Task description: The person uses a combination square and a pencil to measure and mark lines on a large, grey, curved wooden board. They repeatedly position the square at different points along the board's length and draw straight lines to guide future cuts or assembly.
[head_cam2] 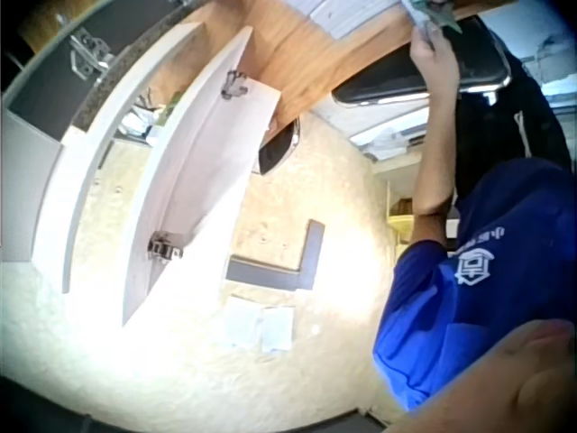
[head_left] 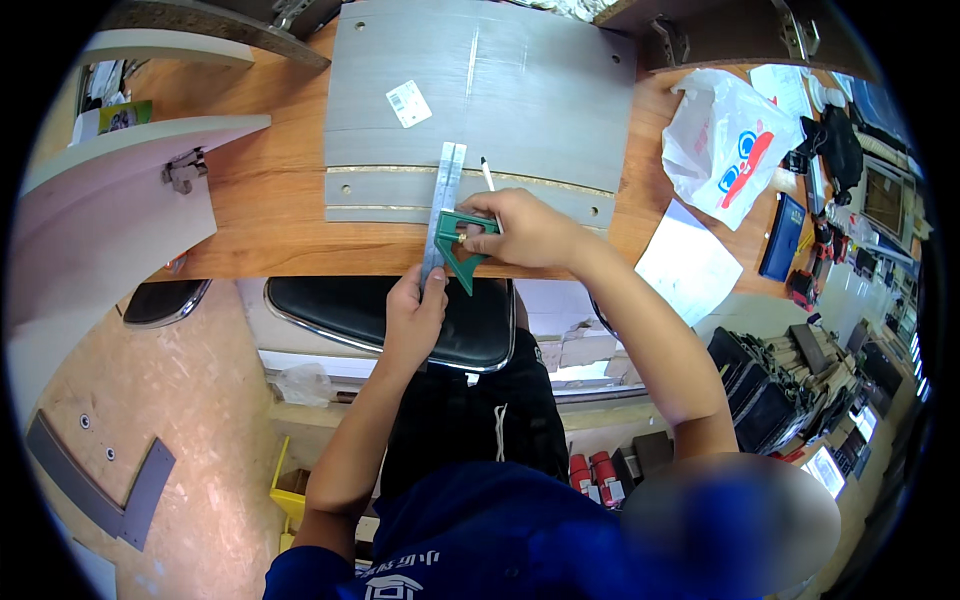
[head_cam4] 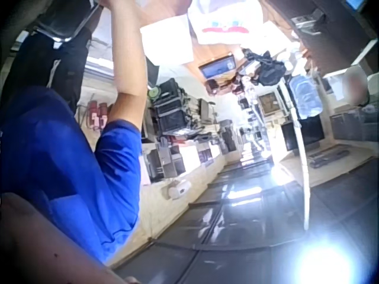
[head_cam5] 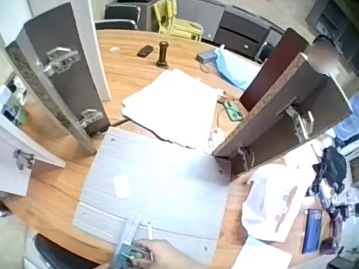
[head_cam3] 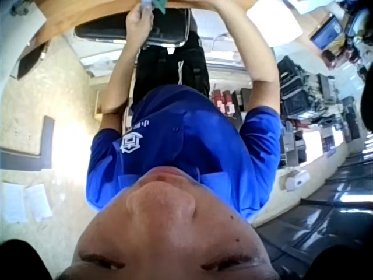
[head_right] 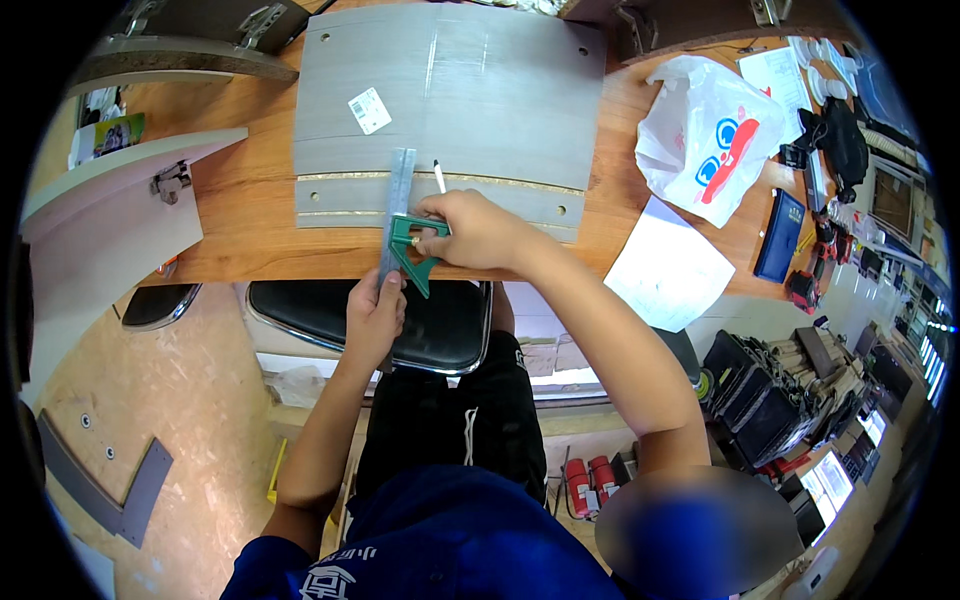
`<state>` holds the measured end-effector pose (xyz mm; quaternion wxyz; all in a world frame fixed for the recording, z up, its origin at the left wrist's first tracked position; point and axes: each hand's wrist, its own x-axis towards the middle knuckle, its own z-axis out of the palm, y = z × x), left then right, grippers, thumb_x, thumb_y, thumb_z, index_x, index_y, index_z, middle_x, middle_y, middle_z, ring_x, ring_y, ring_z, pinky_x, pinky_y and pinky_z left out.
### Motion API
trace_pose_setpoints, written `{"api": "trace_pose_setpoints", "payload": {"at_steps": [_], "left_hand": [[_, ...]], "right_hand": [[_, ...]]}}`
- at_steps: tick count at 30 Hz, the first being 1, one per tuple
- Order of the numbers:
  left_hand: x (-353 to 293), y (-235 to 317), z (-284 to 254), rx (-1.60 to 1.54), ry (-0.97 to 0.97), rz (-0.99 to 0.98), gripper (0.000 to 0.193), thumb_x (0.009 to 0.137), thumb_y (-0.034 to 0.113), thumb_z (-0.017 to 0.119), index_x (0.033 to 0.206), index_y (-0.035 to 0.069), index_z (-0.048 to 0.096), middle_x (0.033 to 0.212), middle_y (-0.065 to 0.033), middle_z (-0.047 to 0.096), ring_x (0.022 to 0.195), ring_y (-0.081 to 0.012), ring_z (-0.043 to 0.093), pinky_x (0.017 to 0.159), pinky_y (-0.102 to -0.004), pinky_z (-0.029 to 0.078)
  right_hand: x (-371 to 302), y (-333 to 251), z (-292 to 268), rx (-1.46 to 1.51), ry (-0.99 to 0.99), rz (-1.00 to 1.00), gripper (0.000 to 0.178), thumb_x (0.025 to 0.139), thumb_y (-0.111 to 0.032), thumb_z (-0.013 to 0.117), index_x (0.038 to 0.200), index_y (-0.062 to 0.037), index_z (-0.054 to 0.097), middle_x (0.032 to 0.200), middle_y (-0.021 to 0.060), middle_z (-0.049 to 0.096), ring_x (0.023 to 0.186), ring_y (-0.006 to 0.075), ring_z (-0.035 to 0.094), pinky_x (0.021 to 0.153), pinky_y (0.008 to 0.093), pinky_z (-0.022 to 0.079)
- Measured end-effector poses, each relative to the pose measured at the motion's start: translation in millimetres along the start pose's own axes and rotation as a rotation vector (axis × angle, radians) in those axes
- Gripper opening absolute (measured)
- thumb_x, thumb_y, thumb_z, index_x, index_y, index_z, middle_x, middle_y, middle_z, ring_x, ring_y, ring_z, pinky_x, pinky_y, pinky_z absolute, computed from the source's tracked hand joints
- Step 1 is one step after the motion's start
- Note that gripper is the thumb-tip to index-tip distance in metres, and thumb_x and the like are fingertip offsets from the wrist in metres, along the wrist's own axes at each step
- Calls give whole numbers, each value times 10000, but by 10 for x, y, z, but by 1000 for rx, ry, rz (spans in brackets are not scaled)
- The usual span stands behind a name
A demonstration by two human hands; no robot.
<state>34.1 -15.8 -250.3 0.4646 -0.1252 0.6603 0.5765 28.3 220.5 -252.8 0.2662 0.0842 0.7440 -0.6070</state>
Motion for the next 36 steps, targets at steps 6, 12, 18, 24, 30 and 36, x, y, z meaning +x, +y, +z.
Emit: {"api": "trace_pose_setpoints", "payload": {"at_steps": [6, 12, 18, 24, 30, 36], "left_hand": [[329, -182, 69, -32, -2, 71, 186, 1093, 187, 461, 992, 46, 526, 678, -12, 519, 504, -76, 463, 448, -230, 371], [455, -278, 98, 29, 50, 98, 172, 1090, 155, 428, 988, 45, 511, 707, -60, 576, 561, -114, 549, 511, -258, 459], [463, -375, 84, 30, 7, 50, 188, 1102, 163, 414, 987, 51, 511, 716, -52, 581, 566, -118, 562, 515, -262, 467], [561, -377, 75, 32, 35, 57, 169, 1100, 171, 446, 1116, 30, 538, 719, -49, 607, 555, -101, 570, 502, -243, 471], [541, -330, 81, -24, 13, 43, 183, 1111, 175, 440, 1196, 36, 526, 716, -46, 599, 545, -99, 553, 484, -241, 448], [502, -323, 69, -18, 8, 15, 175, 1114, 159, 419, 1159, 27, 525, 726, -49, 587, 541, -103, 530, 479, -246, 435]], "right_hand": [[-83, 91, 279, -505, 195, -49, 447, 847, -218, 795, 1214, -8, 652, 931, 189, 693, 872, 400, 689, 738, 466, 555], [-105, 230, 423, -683, 438, -215, 435, 847, -245, 778, 1215, -40, 669, 995, 143, 635, 908, 343, 647, 792, 424, 540], [-92, 300, 538, -791, 460, -220, 456, 817, -213, 788, 1228, -51, 673, 1077, 91, 625, 1052, 280, 591, 911, 399, 486], [-77, 373, 561, -746, 510, -267, 460, 806, -198, 793, 1222, -44, 670, 1104, 84, 625, 1067, 282, 585, 915, 397, 485], [-72, 367, 571, -687, 524, -278, 478, 774, -162, 804, 1218, -48, 670, 1090, 91, 618, 1034, 283, 590, 890, 392, 497], [-69, 409, 657, -688, 518, -247, 462, 768, -152, 805, 1200, -50, 676, 1075, 90, 609, 1041, 280, 584, 889, 390, 485]]}}
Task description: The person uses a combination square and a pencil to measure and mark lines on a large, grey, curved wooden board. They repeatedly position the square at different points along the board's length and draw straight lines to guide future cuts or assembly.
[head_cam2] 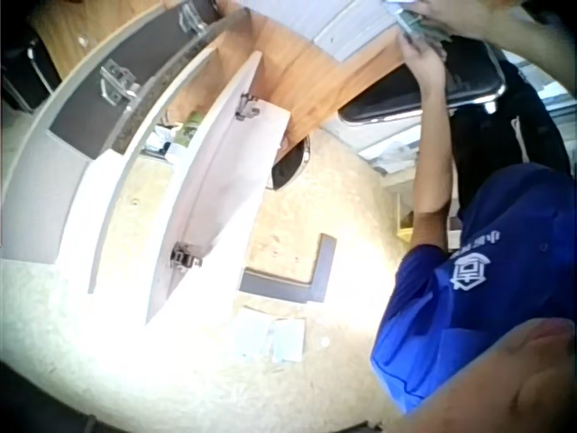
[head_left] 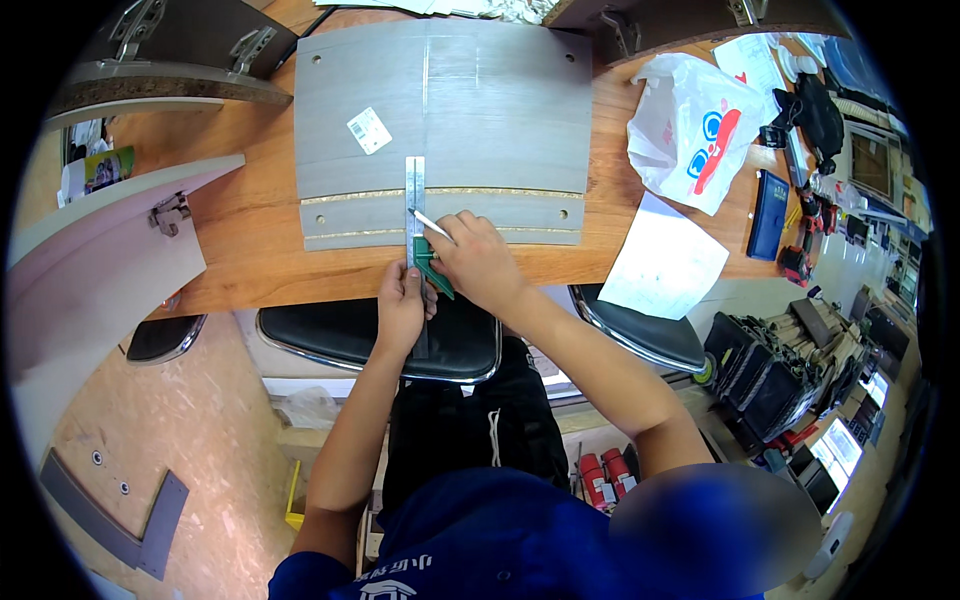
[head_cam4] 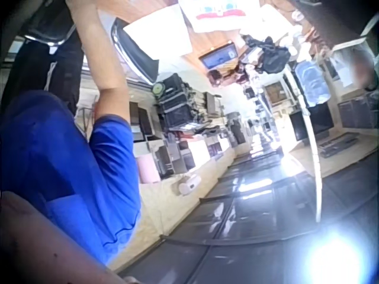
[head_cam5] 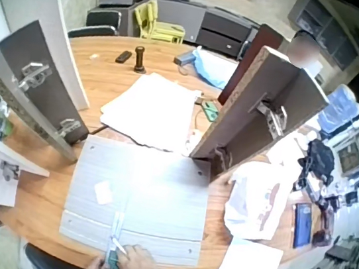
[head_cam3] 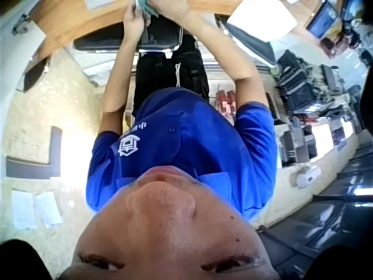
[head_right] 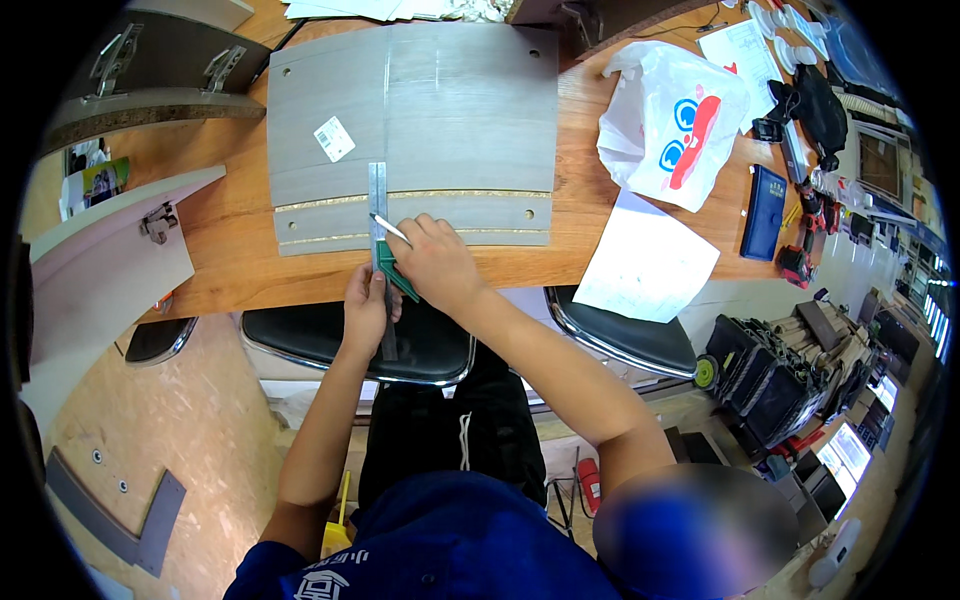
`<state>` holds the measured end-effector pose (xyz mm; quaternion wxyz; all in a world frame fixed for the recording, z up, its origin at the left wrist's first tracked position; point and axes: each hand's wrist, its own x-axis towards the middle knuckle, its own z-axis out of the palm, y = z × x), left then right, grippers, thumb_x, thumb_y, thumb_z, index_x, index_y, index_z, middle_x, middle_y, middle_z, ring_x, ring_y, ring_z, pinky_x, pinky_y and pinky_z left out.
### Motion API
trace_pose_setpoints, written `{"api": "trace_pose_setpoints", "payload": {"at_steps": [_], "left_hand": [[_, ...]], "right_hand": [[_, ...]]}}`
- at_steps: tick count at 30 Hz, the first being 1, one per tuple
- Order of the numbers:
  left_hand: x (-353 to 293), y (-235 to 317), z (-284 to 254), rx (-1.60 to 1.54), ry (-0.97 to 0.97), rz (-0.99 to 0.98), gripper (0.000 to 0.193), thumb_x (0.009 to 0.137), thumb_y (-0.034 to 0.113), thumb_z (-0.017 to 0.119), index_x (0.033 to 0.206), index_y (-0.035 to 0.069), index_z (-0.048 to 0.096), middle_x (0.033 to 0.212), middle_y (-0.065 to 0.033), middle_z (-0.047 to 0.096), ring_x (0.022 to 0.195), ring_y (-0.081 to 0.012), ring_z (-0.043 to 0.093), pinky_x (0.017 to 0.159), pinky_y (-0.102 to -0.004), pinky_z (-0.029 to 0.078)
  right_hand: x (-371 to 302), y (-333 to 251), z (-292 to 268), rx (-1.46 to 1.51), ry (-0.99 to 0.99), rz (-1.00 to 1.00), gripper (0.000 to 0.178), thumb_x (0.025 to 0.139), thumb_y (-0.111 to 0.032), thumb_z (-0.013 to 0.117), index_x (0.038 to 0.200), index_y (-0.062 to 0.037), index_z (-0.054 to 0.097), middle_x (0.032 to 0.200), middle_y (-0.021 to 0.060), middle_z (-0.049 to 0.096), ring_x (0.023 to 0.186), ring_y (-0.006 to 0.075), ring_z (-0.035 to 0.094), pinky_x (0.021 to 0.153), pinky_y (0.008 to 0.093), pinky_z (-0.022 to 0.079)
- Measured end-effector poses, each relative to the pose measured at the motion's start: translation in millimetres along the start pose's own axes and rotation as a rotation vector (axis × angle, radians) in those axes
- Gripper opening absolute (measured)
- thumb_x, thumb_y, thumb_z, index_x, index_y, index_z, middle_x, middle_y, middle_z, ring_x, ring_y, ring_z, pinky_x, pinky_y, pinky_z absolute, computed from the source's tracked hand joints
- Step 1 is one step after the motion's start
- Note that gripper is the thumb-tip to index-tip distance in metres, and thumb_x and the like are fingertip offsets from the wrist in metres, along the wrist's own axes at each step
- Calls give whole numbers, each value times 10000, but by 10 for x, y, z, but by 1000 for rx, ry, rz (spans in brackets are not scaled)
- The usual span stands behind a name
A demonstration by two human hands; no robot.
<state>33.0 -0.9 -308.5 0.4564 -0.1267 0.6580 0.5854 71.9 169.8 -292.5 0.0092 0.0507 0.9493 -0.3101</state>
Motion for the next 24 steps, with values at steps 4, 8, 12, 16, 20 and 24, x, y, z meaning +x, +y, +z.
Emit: {"api": "trace_pose_setpoints", "payload": {"at_steps": [4, 8, 12, 16, 20, 24], "left_hand": [[42, -26, -12, -6, -13, 4, 165, 1113, 153, 415, 1136, 30, 524, 735, -50, 586, 548, -105, 527, 482, -249, 436], [15, 20, -22, -6, -33, -16, 166, 1114, 155, 412, 1120, 34, 525, 740, -48, 587, 564, -108, 533, 491, -253, 442], [-19, 49, -11, -10, -23, -39, 175, 1116, 163, 409, 1116, 39, 532, 757, -49, 595, 581, -111, 541, 516, -260, 458], [6, -28, -65, -84, -49, -48, 198, 1116, 178, 406, 1134, 43, 550, 797, -52, 616, 635, -117, 574, 572, -264, 491], [44, -45, -142, -102, -63, -117, 226, 1113, 191, 404, 1147, 41, 570, 833, -58, 638, 702, -129, 614, 618, -270, 515], [8, -57, -172, -34, 9, -79, 227, 1103, 173, 436, 1183, 34, 596, 871, -55, 648, 748, -130, 635, 644, -274, 551]], "right_hand": [[17, -12, 4, -47, -23, 22, 463, 770, -156, 803, 1202, -53, 674, 1085, 85, 603, 1057, 277, 579, 891, 387, 474], [-2, 8, 2, 12, -11, 4, 391, 791, -142, 762, 1159, -55, 661, 1061, 84, 594, 1033, 275, 577, 882, 388, 476], [-11, 10, -58, 82, 57, -45, 237, 810, -118, 709, 1031, -47, 663, 1000, 79, 579, 997, 272, 570, 875, 385, 474], [-34, 23, -90, 114, 29, -57, 247, 810, -101, 697, 1045, -36, 659, 1018, 88, 581, 1002, 282, 569, 878, 388, 477], [-57, 6, -51, 91, 13, -19, 230, 808, -84, 675, 1031, -29, 659, 1015, 96, 581, 1002, 283, 570, 871, 388, 482], [-57, -44, -47, 97, 9, -30, 192, 814, -89, 655, 993, -20, 663, 998, 98, 579, 1001, 282, 571, 871, 389, 484]]}}
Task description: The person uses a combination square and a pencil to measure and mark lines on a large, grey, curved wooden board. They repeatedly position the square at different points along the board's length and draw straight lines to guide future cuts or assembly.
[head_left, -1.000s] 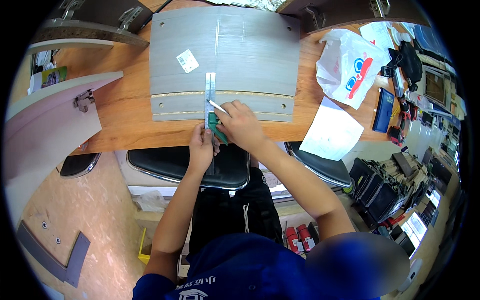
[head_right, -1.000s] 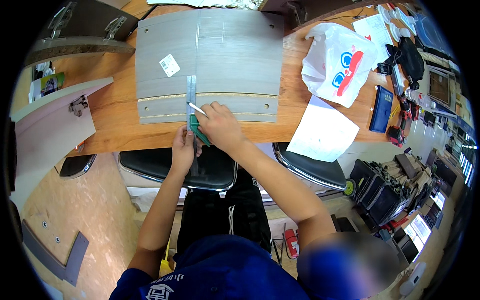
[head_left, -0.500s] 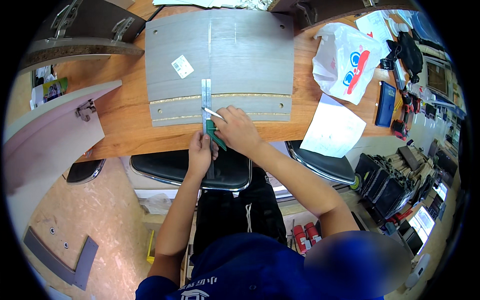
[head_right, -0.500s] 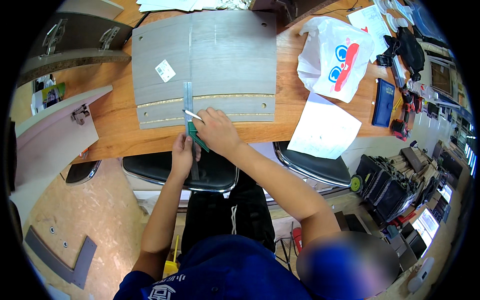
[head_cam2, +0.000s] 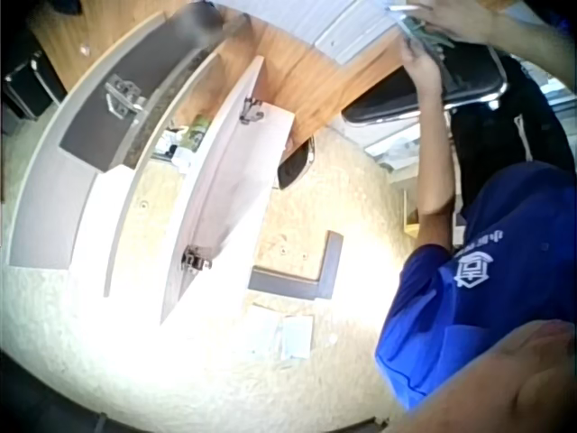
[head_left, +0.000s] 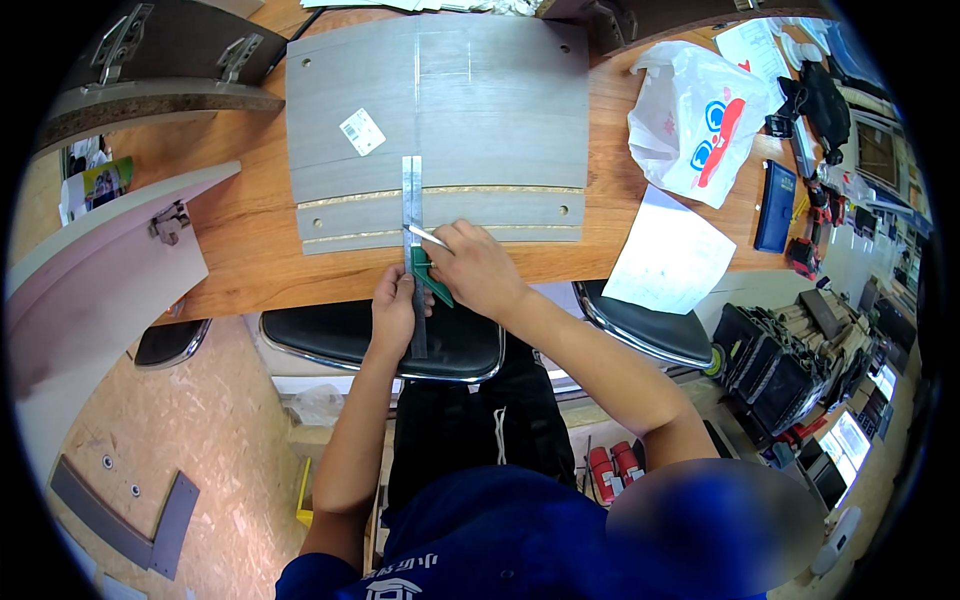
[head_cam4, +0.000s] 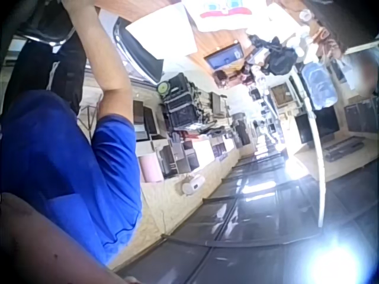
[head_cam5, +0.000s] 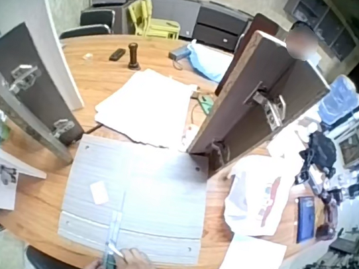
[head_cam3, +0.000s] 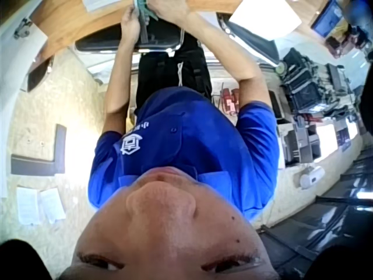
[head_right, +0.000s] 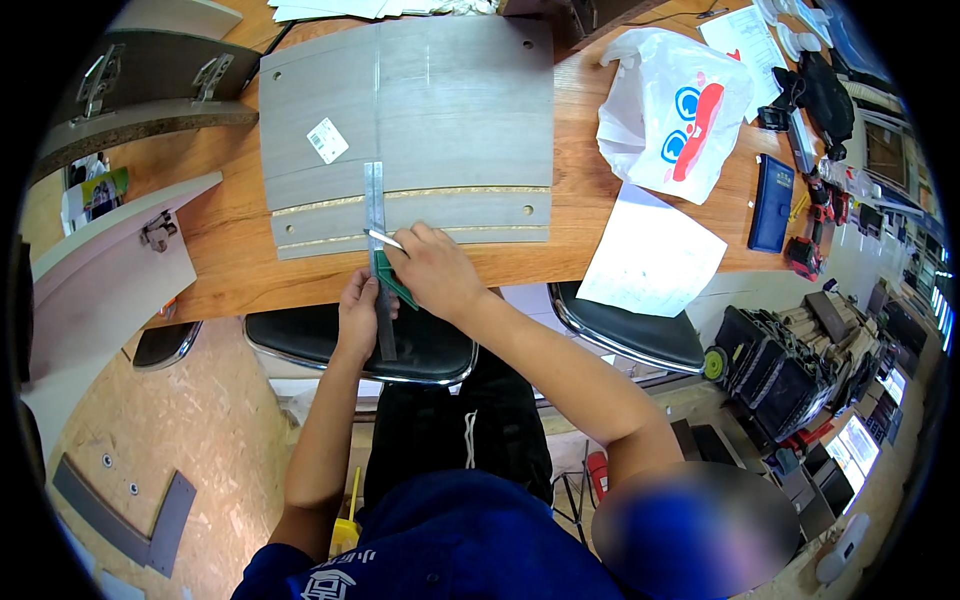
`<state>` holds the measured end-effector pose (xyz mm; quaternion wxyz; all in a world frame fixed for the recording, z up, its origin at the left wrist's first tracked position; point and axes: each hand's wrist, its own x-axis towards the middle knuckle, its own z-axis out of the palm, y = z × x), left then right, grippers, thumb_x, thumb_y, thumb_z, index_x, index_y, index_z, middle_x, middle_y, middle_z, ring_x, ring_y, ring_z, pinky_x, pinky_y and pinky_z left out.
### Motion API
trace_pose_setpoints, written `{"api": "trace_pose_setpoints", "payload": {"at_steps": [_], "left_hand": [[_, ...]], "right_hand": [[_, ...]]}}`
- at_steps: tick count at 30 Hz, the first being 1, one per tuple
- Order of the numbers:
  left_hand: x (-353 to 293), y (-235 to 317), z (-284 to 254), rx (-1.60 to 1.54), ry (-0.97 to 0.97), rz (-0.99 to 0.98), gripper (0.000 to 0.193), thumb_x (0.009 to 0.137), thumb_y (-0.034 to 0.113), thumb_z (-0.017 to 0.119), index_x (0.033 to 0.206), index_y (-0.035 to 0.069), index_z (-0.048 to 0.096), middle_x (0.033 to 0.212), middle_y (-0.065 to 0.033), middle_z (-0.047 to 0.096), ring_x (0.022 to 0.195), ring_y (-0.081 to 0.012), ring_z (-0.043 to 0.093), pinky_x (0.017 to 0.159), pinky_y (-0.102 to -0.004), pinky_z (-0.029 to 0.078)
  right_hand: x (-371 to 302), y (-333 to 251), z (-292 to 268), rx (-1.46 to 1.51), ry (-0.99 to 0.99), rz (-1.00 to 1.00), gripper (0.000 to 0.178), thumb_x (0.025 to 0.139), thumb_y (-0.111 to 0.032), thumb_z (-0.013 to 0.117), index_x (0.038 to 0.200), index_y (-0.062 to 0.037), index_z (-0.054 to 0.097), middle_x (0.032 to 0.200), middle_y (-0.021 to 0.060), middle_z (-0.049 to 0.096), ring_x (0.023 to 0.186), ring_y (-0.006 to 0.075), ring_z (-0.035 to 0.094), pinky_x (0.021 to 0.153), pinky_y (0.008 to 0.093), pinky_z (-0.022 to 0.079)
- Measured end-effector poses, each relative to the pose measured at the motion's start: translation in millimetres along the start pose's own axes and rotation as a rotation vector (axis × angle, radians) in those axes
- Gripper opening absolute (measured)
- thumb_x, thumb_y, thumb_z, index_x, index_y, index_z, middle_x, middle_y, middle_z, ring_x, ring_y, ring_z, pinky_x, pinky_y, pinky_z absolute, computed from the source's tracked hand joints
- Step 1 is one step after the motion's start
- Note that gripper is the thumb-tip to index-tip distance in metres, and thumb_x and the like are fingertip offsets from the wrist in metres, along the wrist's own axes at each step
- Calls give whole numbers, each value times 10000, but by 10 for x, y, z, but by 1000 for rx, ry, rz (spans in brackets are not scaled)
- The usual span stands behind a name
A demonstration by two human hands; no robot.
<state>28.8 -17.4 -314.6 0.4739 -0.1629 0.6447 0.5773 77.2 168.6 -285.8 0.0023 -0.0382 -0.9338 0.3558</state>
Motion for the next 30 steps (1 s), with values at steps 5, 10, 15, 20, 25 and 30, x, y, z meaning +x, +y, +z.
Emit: {"api": "trace_pose_setpoints", "payload": {"at_steps": [5, 10, 15, 20, 25, 30], "left_hand": [[-104, 49, 144, 27, 138, 40, 192, 1089, 159, 501, 1174, 42, 626, 919, -36, 655, 810, -118, 651, 704, -285, 591], [-99, 36, 131, -156, 173, 19, 197, 1080, 162, 532, 1182, 19, 621, 967, -55, 674, 837, -128, 658, 741, -298, 597], [-81, -73, 20, -207, 192, 7, 175, 1046, 139, 609, 1129, -9, 650, 863, -28, 694, 701, -67, 620, 574, -202, 450], [-175, -85, 8, -43, 193, 41, 181, 1026, 107, 636, 1131, -38, 657, 905, -91, 751, 738, -85, 682, 589, -202, 470], [-89, -50, -2, 51, 195, 116, 206, 1019, 106, 646, 1157, -46, 663, 944, -94, 758, 769, -107, 709, 598, -203, 499], [-55, -47, -11, 41, 172, 136, 201, 1014, 84, 646, 1164, -50, 658, 945, -88, 754, 771, -97, 705, 593, -198, 480]], "right_hand": [[-36, 6, 24, -34, -11, -6, 185, 824, -98, 639, 983, -13, 678, 1003, 102, 586, 1009, 274, 571, 882, 387, 484], [-47, 1, 53, -43, 6, -6, 220, 821, -110, 646, 1016, -20, 694, 1009, 95, 587, 1021, 263, 569, 887, 374, 481], [-47, 21, 95, -117, 4, -40, 229, 807, -129, 663, 1016, -41, 699, 1016, 74, 582, 1038, 245, 564, 890, 361, 475], [-72, 67, 130, -94, 17, -51, 322, 801, -136, 725, 1102, -26, 699, 1048, 88, 595, 1010, 272, 578, 868, 395, 491], [-76, 55, 117, -76, 32, -57, 315, 801, -137, 719, 1094, -26, 699, 1050, 87, 595, 1015, 276, 579, 865, 396, 489], [-70, 49, 109, -91, 20, -61, 301, 801, -132, 708, 1084, -27, 697, 1050, 87, 596, 1015, 273, 579, 869, 392, 482]]}}
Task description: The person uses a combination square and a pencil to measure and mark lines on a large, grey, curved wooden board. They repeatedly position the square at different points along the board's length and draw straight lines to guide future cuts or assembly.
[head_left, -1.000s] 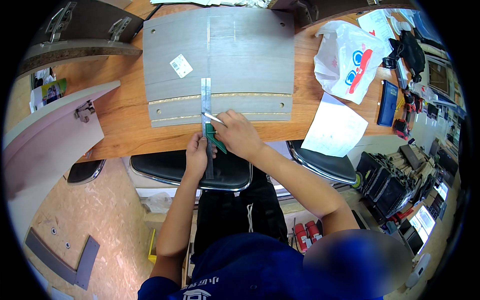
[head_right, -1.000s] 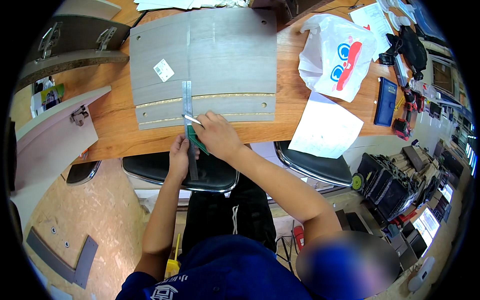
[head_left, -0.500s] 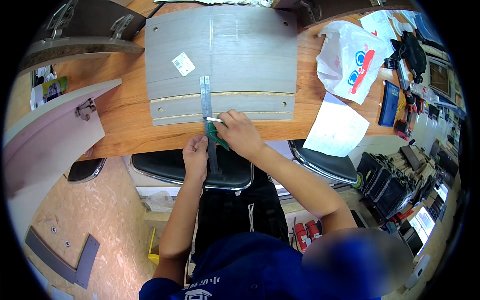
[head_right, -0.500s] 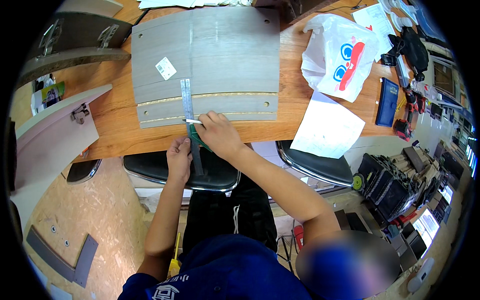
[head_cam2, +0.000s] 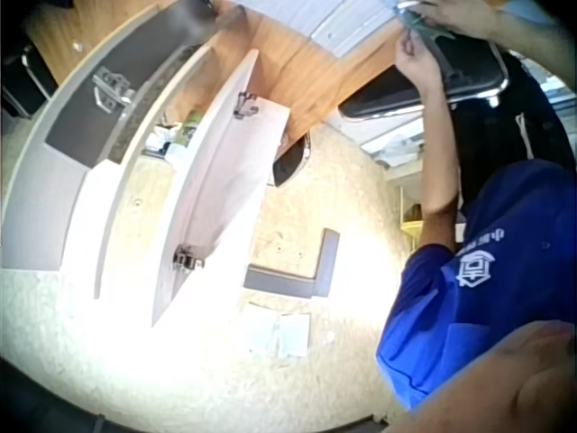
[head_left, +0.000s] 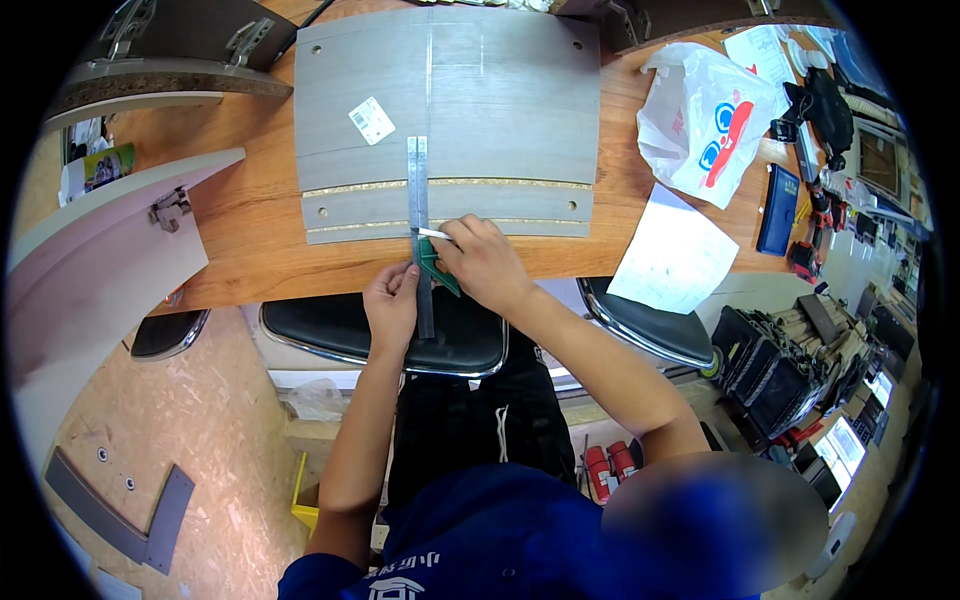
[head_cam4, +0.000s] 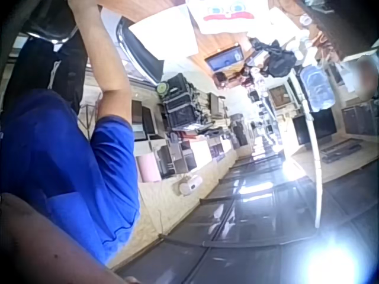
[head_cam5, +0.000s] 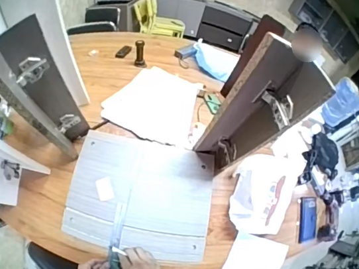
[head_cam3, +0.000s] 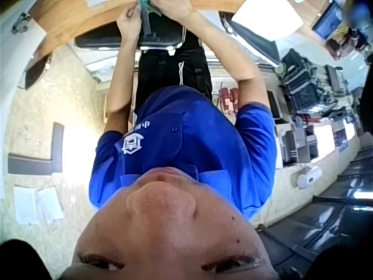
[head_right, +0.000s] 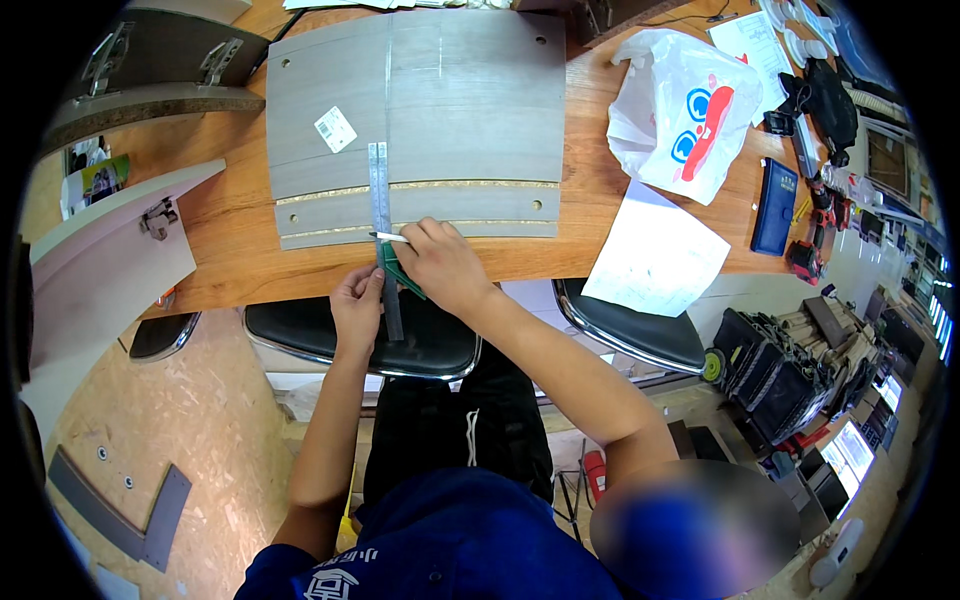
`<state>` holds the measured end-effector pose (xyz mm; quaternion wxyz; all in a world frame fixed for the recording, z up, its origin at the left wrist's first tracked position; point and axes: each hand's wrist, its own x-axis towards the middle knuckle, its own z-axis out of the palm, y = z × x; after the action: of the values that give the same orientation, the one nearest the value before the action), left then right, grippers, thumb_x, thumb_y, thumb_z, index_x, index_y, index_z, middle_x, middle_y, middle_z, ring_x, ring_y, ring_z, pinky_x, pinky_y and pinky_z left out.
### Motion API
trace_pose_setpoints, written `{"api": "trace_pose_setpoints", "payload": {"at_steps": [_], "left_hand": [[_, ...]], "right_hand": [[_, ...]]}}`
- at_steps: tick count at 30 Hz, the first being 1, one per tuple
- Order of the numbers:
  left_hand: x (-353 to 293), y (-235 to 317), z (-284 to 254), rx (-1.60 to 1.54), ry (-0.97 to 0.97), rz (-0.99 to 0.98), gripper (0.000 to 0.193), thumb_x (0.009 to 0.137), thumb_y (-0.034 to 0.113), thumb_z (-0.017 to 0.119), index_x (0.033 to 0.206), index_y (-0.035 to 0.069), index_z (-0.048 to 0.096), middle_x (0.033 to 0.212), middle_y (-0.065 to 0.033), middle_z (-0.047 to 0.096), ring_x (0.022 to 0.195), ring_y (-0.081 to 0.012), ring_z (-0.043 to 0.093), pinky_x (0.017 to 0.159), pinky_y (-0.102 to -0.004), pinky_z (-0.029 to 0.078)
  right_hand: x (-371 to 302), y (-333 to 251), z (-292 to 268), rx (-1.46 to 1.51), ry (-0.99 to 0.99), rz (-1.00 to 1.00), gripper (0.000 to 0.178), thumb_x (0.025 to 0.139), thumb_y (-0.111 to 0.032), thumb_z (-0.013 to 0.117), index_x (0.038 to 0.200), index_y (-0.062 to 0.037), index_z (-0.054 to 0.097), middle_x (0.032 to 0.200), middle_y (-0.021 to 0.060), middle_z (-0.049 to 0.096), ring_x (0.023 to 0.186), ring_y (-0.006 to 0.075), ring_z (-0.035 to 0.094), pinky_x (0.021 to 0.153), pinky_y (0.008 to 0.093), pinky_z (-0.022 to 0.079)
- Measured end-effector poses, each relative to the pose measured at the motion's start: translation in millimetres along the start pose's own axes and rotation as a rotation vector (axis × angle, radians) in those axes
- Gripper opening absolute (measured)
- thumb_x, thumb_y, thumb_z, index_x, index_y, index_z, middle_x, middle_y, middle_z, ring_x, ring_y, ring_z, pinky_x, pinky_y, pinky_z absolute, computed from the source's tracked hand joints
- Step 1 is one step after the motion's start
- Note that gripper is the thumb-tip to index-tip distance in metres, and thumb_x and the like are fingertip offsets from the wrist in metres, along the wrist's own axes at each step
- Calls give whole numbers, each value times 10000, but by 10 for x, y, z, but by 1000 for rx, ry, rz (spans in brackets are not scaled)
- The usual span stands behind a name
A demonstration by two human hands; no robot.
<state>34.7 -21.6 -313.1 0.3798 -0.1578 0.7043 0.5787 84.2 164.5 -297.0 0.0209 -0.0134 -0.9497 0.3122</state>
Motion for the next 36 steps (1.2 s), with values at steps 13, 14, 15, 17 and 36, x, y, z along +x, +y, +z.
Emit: {"api": "trace_pose_setpoints", "payload": {"at_steps": [13, 14, 15, 17, 36], "left_hand": [[42, -87, 4, 12, -32, 117, 203, 1014, 23, 615, 1190, -75, 644, 951, -94, 735, 793, -110, 700, 703, -229, 564], [41, -82, 4, 22, -34, 121, 202, 1013, 12, 609, 1188, -83, 641, 948, -101, 732, 794, -116, 703, 732, -238, 579], [34, -72, 8, 40, -35, 125, 208, 1013, 11, 606, 1196, -82, 641, 944, -98, 731, 791, -116, 702, 732, -238, 580], [9, -53, 17, 75, -37, 135, 221, 1014, 8, 600, 1213, -80, 641, 938, -91, 728, 784, -115, 698, 731, -240, 581], [4, -75, 13, 39, -50, 91, 221, 1019, 20, 604, 1208, -81, 657, 920, -76, 737, 789, -91, 682, 717, -228, 553]], "right_hand": [[-3, -13, -23, -3, -14, 7, 285, 820, -142, 729, 1084, -37, 707, 1051, 79, 610, 1017, 272, 582, 859, 393, 473], [-6, -10, -20, -1, -13, 5, 286, 821, -143, 729, 1086, -37, 708, 1052, 79, 611, 1018, 272, 582, 861, 394, 473], [-10, -4, -15, 0, -12, 4, 287, 822, -143, 728, 1088, -37, 708, 1053, 80, 611, 1020, 272, 582, 863, 395, 473], [-17, -2, -21, 3, -13, 3, 289, 823, -144, 728, 1091, -37, 709, 1055, 81, 611, 1024, 273, 581, 867, 398, 474], [-47, -2, -6, -7, -18, -6, 299, 821, -142, 735, 1102, -42, 720, 1100, 76, 614, 1067, 269, 575, 905, 401, 469]]}}
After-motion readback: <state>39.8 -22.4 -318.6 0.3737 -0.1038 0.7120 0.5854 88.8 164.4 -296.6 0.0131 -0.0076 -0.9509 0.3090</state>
